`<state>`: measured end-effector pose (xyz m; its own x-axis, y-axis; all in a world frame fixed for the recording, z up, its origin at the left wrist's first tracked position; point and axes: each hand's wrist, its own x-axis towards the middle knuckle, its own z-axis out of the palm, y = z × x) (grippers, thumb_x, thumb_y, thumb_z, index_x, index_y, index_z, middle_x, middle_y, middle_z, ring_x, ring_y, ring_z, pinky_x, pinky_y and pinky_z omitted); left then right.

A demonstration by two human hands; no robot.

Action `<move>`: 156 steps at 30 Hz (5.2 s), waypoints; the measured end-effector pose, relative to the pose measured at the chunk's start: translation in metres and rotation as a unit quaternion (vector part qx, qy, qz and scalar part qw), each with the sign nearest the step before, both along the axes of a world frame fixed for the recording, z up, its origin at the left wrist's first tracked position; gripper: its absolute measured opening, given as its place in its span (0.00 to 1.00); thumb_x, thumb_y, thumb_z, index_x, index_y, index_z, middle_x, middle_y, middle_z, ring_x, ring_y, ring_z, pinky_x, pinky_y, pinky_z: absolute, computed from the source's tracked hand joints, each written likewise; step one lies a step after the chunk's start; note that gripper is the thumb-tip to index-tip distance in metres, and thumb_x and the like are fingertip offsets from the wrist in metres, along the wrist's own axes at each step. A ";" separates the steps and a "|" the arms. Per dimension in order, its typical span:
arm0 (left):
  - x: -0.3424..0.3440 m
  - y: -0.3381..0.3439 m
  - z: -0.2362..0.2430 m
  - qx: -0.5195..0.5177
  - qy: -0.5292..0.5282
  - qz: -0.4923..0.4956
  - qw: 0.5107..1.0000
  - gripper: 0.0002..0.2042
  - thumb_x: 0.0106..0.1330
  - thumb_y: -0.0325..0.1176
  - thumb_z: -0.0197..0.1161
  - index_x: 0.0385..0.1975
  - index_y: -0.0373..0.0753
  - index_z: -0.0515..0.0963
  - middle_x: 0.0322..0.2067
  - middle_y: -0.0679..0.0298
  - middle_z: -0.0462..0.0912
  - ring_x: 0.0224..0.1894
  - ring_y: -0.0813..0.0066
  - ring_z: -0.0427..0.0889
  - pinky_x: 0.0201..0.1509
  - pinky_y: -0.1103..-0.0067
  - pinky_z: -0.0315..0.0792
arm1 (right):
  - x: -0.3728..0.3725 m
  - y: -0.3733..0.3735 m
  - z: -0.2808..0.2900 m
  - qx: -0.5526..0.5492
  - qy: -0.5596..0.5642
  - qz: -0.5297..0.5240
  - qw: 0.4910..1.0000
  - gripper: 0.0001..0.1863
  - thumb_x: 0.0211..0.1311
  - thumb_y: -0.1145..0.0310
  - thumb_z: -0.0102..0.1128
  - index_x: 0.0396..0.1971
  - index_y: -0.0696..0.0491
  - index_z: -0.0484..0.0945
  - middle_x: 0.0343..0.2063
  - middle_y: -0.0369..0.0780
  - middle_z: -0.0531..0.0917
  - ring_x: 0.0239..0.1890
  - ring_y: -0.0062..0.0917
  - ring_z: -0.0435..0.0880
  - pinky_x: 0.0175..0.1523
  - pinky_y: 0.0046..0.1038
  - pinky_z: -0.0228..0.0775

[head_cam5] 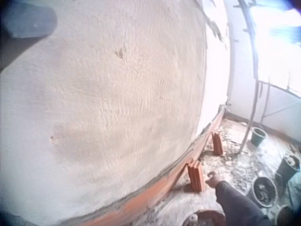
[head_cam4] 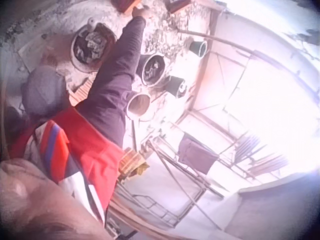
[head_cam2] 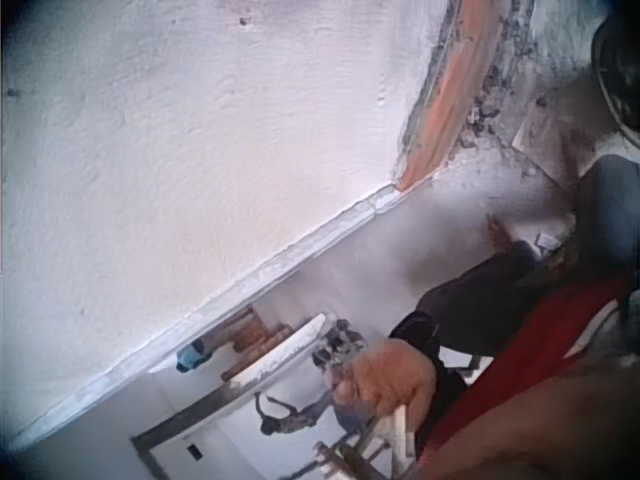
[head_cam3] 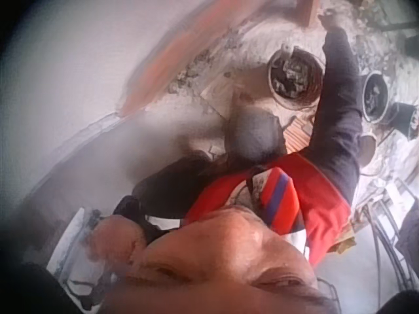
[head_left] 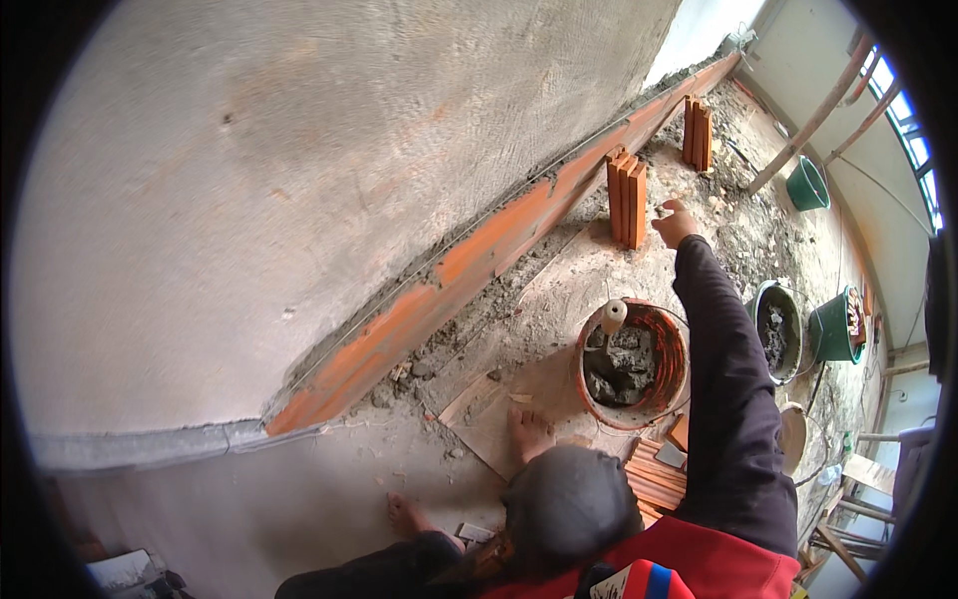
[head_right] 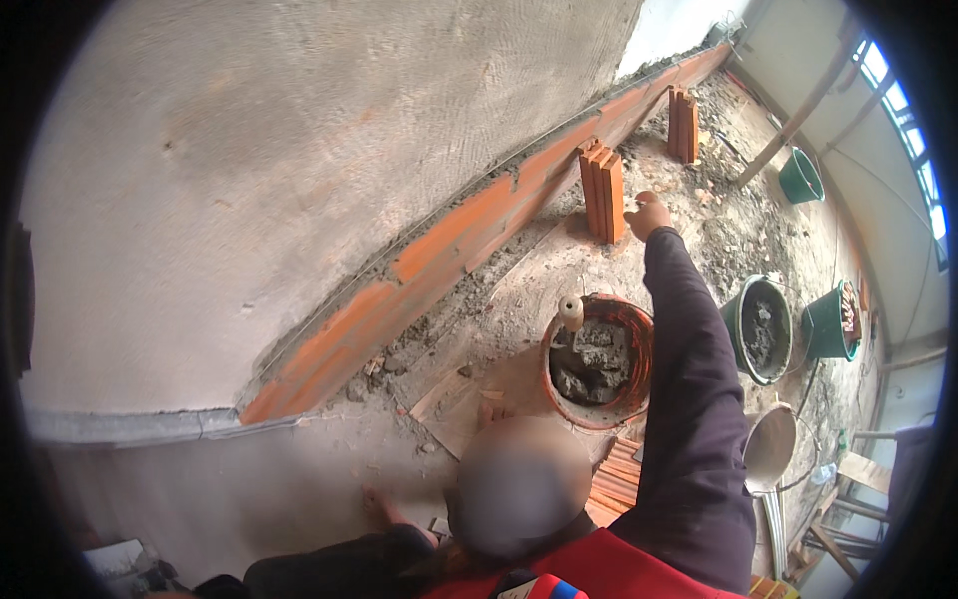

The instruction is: The person applies mortar to a wall and the edge of a brick using a trowel, then places the brick onto the wall and taps it into place with a wooden handle.

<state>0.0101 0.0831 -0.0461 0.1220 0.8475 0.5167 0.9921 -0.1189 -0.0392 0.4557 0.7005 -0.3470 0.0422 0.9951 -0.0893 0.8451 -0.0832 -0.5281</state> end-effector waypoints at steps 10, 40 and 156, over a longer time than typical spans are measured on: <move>0.013 0.017 -0.116 -0.276 -0.244 0.116 0.922 0.14 0.56 0.33 0.63 0.37 0.28 0.79 0.33 0.47 0.82 0.37 0.50 0.80 0.44 0.65 0.72 | -0.083 -0.110 0.101 -0.023 0.065 0.418 0.906 0.15 0.69 0.59 0.55 0.42 0.55 0.80 0.31 0.39 0.85 0.29 0.22 0.82 0.36 0.26 0.76; 0.019 -0.050 -0.075 -0.210 -0.346 0.137 0.904 0.19 0.59 0.39 0.66 0.42 0.29 0.80 0.38 0.48 0.83 0.41 0.49 0.80 0.48 0.66 0.72 | 0.119 -0.282 0.139 -0.411 -0.081 0.170 0.892 0.10 0.59 0.66 0.55 0.32 0.57 0.78 0.17 0.36 0.77 0.18 0.21 0.77 0.24 0.26 0.69; 0.039 -0.050 -0.114 -0.499 -0.326 0.067 0.800 0.18 0.62 0.46 0.62 0.38 0.35 0.81 0.41 0.48 0.82 0.51 0.51 0.79 0.60 0.58 0.67 | -0.352 -0.284 0.144 -0.539 0.068 0.513 0.664 0.12 0.58 0.66 0.60 0.27 0.61 0.80 0.11 0.37 0.73 0.10 0.19 0.70 0.15 0.22 0.62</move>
<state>0.0486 0.0330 -0.1596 -0.0247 0.8605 -0.5088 0.7692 0.3414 0.5401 0.1035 0.4168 -0.2027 -0.6900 -0.1522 -0.7076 0.7000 0.1081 -0.7059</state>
